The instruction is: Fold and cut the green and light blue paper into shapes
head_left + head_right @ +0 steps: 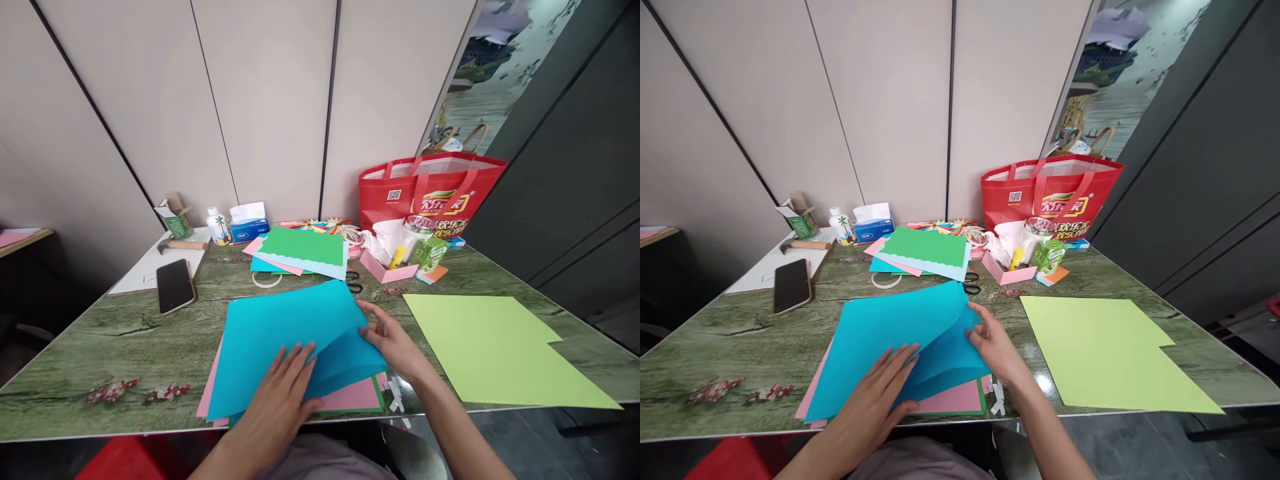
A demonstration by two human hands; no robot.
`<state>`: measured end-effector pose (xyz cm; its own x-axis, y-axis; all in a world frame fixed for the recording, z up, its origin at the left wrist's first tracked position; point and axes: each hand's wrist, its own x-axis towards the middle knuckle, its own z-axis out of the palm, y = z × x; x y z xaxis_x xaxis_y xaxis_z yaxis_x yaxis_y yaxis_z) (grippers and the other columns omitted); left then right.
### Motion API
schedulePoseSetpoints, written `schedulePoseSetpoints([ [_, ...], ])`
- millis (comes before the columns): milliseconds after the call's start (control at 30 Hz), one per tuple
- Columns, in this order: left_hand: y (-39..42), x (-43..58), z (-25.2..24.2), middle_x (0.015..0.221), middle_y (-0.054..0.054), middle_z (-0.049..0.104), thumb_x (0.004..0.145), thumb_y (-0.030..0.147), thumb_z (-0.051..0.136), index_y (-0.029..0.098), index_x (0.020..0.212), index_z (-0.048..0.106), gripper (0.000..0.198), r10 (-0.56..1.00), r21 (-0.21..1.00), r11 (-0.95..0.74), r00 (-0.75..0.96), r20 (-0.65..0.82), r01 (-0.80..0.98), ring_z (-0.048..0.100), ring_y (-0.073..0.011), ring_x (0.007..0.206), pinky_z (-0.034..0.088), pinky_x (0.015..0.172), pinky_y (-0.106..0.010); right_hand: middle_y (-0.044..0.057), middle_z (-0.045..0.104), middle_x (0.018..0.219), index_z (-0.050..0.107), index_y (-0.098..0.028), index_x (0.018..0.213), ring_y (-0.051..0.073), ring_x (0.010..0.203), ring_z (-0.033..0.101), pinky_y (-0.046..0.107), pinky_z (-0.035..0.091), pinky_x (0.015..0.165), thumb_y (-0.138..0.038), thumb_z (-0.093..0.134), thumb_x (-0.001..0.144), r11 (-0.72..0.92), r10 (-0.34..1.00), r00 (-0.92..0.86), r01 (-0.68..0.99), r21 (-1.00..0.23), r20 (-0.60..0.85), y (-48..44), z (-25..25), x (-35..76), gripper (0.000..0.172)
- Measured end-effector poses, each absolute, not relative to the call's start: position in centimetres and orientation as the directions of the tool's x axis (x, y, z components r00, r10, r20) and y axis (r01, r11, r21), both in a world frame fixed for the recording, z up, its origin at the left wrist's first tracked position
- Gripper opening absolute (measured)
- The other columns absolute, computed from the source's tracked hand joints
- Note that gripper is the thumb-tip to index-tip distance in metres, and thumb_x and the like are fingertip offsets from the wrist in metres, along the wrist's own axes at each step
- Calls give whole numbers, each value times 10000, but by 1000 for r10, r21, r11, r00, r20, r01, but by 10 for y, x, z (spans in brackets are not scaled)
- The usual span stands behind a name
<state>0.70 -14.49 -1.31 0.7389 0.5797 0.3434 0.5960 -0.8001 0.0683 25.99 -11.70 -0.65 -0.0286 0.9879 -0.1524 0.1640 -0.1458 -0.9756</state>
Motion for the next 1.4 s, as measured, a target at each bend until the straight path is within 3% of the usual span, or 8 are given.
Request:
schedulePoseSetpoints([
  [200, -136, 4, -8, 1476, -47, 264, 698, -113, 265, 330, 1432, 76, 878, 661, 211, -747, 671, 334, 631, 534, -227, 1159, 548, 756, -294, 70, 665, 908, 353, -238, 1340, 216, 731, 650, 356, 530, 633, -532, 485, 809, 11, 999, 42, -20, -1000, 10, -107, 13, 254, 621],
  [300, -123, -11, -11, 1467, -47, 294, 735, -91, 234, 386, 1404, 187, 823, 715, 211, -672, 549, 432, 709, 644, -235, 979, 550, 578, -248, 109, 645, 1040, 482, -215, 1225, 249, 917, 625, 371, 508, 752, -481, 508, 801, 16, 990, 130, 329, -944, 62, -105, 1, 273, 501],
  [367, -118, -19, -16, 1397, -85, 425, 808, -14, 284, 349, 1375, 325, 674, 733, 221, -634, 485, 477, 741, 646, -259, 973, 556, 590, -266, 123, 649, 1023, 564, -193, 1129, 281, 953, 604, 384, 477, 788, -384, 600, 736, -85, 984, 176, 573, -815, 21, -109, -13, 285, 439],
  [500, -116, -27, -34, 1159, -113, 636, 868, 123, 356, 250, 1307, 481, 474, 768, 290, -596, 427, 478, 749, 601, -281, 1062, 563, 734, -332, 102, 655, 923, 627, -185, 1033, 271, 783, 614, 341, 456, 641, -237, 697, 593, -167, 982, 173, 649, -742, -69, -119, -32, 292, 449],
  [833, -127, -20, -46, 1213, -139, 603, 912, 263, 372, 215, 1319, 459, 419, 813, 278, -560, 455, 363, 780, 599, -285, 1065, 548, 771, -353, 70, 654, 807, 638, -176, 889, 250, 763, 597, 318, 418, 644, -292, 659, 642, -199, 976, 194, 594, -779, -102, -119, -25, 290, 274],
  [1100, -137, -11, -14, 1338, -150, 490, 812, 515, 508, 187, 1269, 476, 564, 748, 213, -661, 654, 111, 720, 535, -294, 1146, 522, 816, -379, 36, 653, 677, 586, -168, 998, 204, 629, 625, 305, 510, 507, -477, 541, 768, -215, 976, 95, 291, -932, -196, -123, -22, 276, 388],
  [1233, -139, -9, -12, 1324, -154, 498, 845, 457, 489, 174, 1199, 518, 455, 759, 280, -645, 639, 123, 712, 542, -290, 1132, 502, 832, -388, 66, 705, 859, 520, -162, 1120, 187, 779, 673, 305, 563, 697, -388, 656, 728, -181, 981, 27, -215, -960, -192, -120, -14, 268, 472],
  [1400, -125, -11, -18, 730, -48, 639, 882, 339, 366, 200, 684, 591, 331, 886, 595, -455, 405, 227, 662, 604, -205, 724, 468, 694, -317, 99, 708, 947, 533, -150, 1084, 231, 943, 662, 371, 520, 868, -251, 750, 681, -169, 983, -39, -558, -813, -177, -122, -9, 264, 468],
])
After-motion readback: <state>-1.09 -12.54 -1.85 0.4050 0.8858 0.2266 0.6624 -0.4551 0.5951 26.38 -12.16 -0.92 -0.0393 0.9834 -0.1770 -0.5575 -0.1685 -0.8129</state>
